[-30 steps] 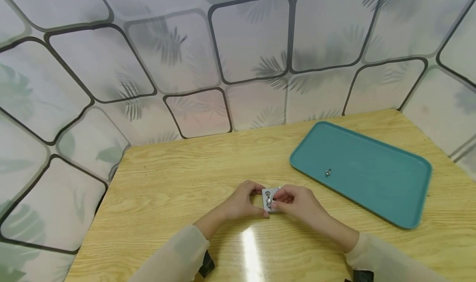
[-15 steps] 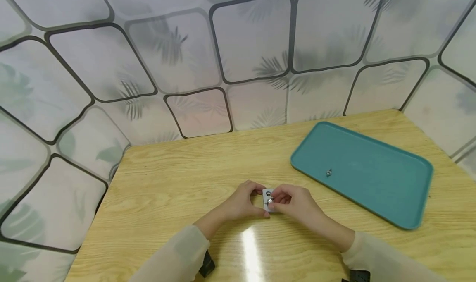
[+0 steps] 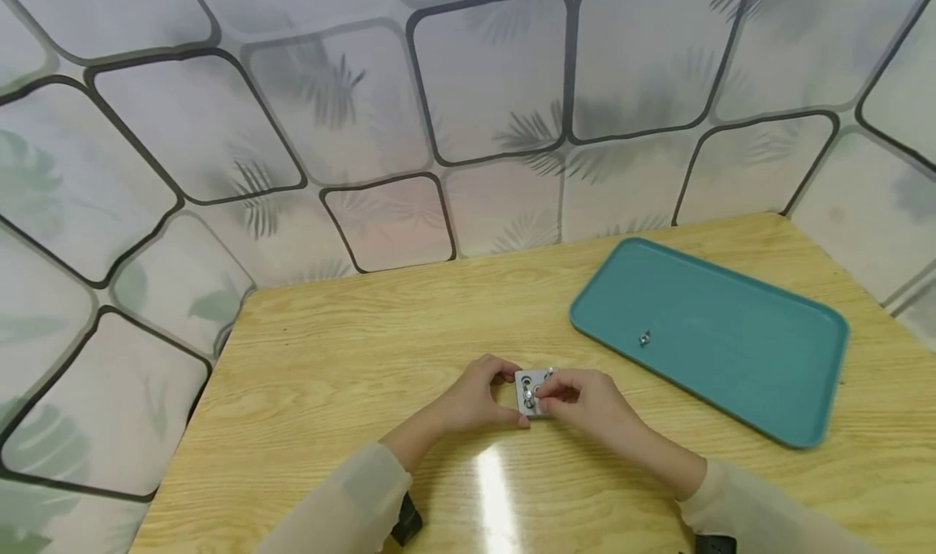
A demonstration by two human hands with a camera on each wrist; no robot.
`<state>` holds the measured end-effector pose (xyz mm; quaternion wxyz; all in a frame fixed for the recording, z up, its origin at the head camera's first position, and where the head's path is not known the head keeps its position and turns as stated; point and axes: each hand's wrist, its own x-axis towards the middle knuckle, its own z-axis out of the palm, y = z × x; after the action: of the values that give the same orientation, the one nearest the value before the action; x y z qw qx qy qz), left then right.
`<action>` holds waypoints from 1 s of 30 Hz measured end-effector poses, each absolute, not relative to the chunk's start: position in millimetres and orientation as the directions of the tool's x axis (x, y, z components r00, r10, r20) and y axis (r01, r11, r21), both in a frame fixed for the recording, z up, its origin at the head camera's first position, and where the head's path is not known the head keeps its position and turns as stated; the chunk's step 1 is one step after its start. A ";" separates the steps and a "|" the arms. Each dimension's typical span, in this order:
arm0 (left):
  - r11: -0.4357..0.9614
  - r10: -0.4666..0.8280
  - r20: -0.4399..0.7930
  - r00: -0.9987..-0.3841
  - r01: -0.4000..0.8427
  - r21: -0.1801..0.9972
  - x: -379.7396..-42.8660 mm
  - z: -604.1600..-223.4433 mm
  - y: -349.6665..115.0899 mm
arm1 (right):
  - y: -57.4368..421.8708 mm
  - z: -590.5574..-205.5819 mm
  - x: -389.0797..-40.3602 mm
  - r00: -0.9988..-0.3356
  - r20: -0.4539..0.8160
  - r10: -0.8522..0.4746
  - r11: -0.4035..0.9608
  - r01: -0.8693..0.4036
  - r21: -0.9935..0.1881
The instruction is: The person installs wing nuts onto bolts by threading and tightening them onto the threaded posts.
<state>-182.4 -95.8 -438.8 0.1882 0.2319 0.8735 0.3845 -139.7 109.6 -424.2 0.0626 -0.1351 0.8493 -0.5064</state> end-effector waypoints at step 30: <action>0.600 0.546 -0.153 -0.824 0.257 0.758 -181.7 -439.1 -96.6 | 106.2 -426.9 -139.4 -0.955 0.022 -0.295 0.435 -0.155 -0.887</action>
<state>-181.7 -96.6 -439.1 0.1881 0.2296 0.8744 0.3838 -139.4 106.2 -426.9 0.0684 -0.1333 0.8443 -0.5145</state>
